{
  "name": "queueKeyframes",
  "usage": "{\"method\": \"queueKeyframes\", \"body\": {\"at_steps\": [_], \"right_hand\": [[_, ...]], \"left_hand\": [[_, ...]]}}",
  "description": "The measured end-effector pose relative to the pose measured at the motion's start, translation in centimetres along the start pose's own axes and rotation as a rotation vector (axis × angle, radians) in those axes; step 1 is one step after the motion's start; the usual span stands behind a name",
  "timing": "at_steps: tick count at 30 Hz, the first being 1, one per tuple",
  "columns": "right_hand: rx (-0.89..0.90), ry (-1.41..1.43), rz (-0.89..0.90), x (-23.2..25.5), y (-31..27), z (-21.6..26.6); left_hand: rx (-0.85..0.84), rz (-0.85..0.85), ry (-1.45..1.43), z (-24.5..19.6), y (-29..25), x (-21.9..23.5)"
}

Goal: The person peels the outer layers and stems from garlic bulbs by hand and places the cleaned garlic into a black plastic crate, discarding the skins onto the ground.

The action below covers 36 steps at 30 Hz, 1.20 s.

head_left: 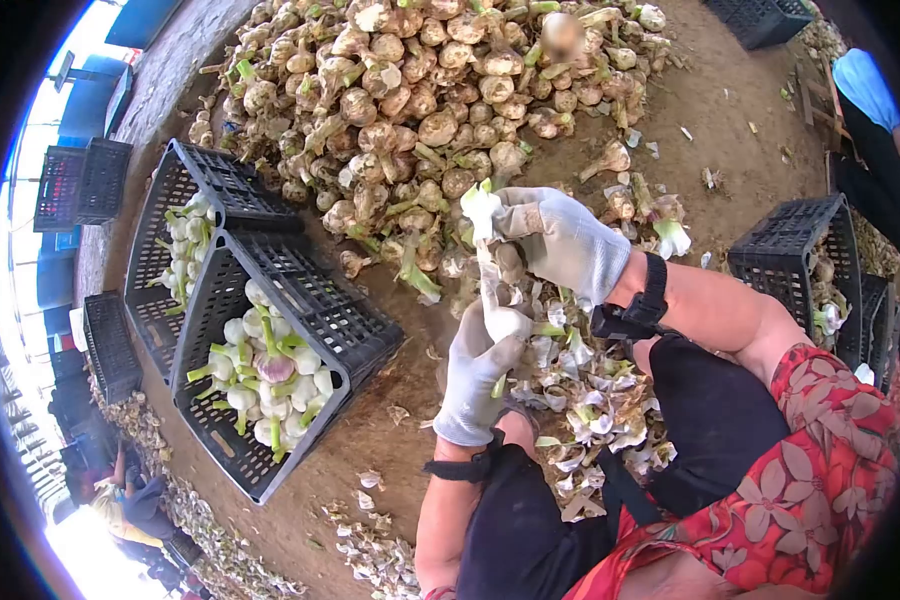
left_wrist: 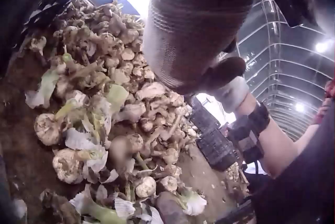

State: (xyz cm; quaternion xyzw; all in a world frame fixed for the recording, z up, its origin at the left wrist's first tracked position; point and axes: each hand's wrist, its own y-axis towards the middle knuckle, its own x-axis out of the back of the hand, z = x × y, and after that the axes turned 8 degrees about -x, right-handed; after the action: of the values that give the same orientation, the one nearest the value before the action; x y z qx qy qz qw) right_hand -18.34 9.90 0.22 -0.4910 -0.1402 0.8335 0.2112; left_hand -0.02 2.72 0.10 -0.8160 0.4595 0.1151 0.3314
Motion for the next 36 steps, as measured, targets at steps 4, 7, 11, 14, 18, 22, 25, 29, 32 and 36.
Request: {"method": "queueKeyframes", "body": {"at_steps": [4,7,11,14,18,22,25,29,32,36], "right_hand": [[0.010,-0.025,0.122,-1.6,-1.3,0.2],[0.033,-0.091,0.104,-2.7,-2.2,0.8],[0.099,-0.030,0.169,-1.9,-2.0,2.5],[0.226,0.201,0.168,-0.9,-1.2,3.9],[0.247,-1.066,0.077,0.2,-2.7,6.8],[0.363,-1.626,0.075,0.2,-3.2,1.8],[0.437,-1.572,0.114,1.0,-2.8,-2.1],[0.416,-1.475,0.118,0.6,-2.6,-3.1],[0.497,-1.450,0.118,0.9,-2.7,-3.8],[0.137,-0.945,-0.201,2.4,-1.3,-4.1]], "left_hand": [[0.099,-0.050,0.192,0.2,0.5,-0.1],[0.138,-0.146,0.286,-0.2,0.7,-0.9],[-0.175,-0.146,0.682,2.5,0.9,1.0],[-0.401,-0.156,1.098,3.2,0.3,1.8],[-0.247,-0.226,1.225,2.6,-0.3,2.0],[-0.284,-0.251,0.937,4.4,0.2,3.0],[-0.049,-0.183,0.819,4.2,-0.1,2.8],[0.088,-0.097,0.404,2.3,-0.4,0.9],[0.143,-0.037,0.131,0.9,-0.5,0.8],[-0.233,-0.045,0.864,2.8,0.1,1.3]]}}
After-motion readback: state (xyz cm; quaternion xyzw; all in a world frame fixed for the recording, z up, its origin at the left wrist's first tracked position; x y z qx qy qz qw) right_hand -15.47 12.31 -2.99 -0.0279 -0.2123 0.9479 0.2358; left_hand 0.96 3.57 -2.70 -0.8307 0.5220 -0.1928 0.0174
